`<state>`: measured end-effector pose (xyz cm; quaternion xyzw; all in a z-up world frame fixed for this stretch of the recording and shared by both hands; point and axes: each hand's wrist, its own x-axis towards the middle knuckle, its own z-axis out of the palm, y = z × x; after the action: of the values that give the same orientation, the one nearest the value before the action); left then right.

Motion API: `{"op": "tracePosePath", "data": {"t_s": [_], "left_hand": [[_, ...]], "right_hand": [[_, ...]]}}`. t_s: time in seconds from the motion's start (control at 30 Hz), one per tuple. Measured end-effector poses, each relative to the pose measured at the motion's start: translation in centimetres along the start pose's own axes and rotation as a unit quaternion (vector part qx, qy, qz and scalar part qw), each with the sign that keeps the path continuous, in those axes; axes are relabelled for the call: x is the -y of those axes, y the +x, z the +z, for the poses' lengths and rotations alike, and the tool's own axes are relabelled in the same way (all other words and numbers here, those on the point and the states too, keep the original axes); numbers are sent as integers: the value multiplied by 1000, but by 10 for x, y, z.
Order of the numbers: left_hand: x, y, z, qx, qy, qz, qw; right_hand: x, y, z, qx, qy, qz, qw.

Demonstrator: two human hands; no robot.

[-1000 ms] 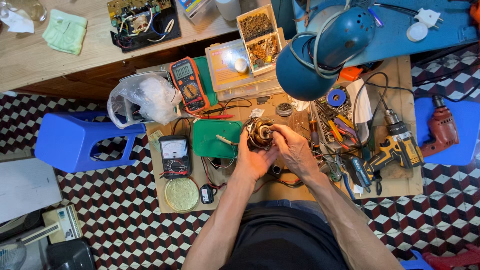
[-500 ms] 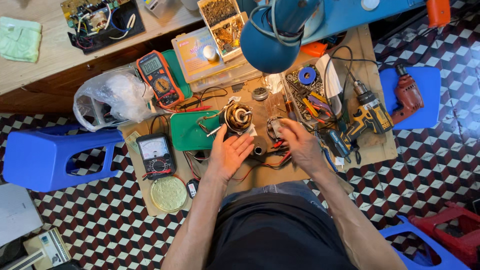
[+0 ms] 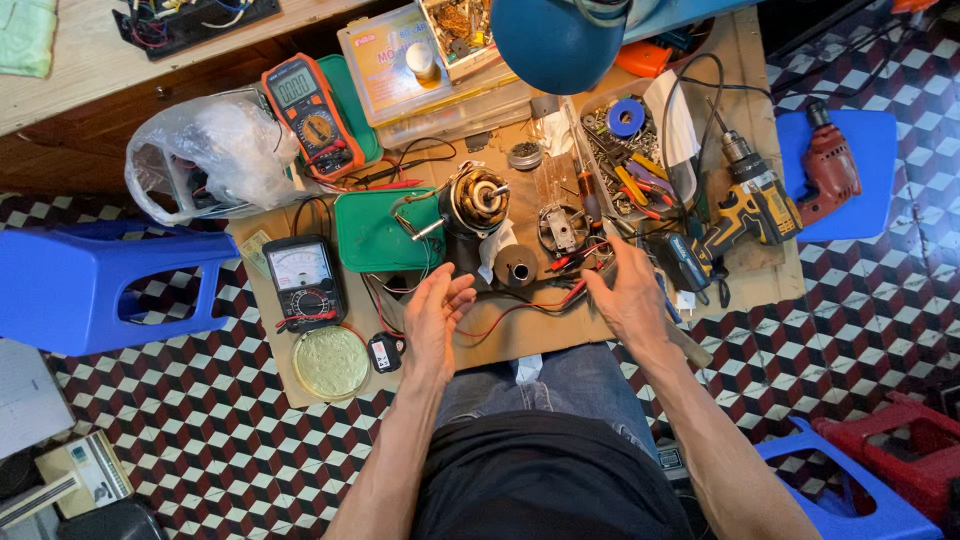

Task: The person disassembles a cylindrical electromechanical component, uses pliers to adjust a metal rod, and wipes parts with a cloth. They handle wires and a multimeter probe, then reassemble the component on a cluttered workbench.

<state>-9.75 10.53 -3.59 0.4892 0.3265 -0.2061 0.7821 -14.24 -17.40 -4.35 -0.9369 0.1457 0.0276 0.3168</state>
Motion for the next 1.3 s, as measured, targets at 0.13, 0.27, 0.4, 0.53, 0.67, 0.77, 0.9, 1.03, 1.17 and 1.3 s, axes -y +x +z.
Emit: {"op": "tracePosePath", "data": {"t_s": [0.13, 0.27, 0.4, 0.53, 0.67, 0.77, 0.9, 1.03, 1.17, 1.3], "left_hand": [[15, -25, -5, 8, 14, -28, 999], [22, -44, -19, -7, 24, -52, 998], [29, -50, -30, -41, 31, -67, 996], [31, -50, -30, -29, 21, -64, 997], [31, -49, -23, -13, 29, -64, 997], [24, -54, -14, -2, 41, -48, 998], [8, -66, 10, 30, 47, -9, 998], [-8, -64, 47, 78, 79, 27, 993], [-13, -41, 76, 96, 27, 26, 995], [-8, -25, 82, 86, 27, 42, 995]], "right_hand": [[8, 45, 34, 45, -123, -121, 984], [4, 73, 44, 113, -180, -122, 969], [1, 79, 51, 130, -199, -129, 963], [3, 81, 55, 136, -212, -141, 958], [2, 84, 43, 118, -173, -164, 964], [6, 91, 24, 125, -125, -149, 973], [18, 103, -16, 170, 21, -78, 982], [35, 104, -48, 208, 103, 25, 972], [42, 104, -48, 180, 49, -60, 981], [43, 103, -45, 150, 7, -106, 983]]}}
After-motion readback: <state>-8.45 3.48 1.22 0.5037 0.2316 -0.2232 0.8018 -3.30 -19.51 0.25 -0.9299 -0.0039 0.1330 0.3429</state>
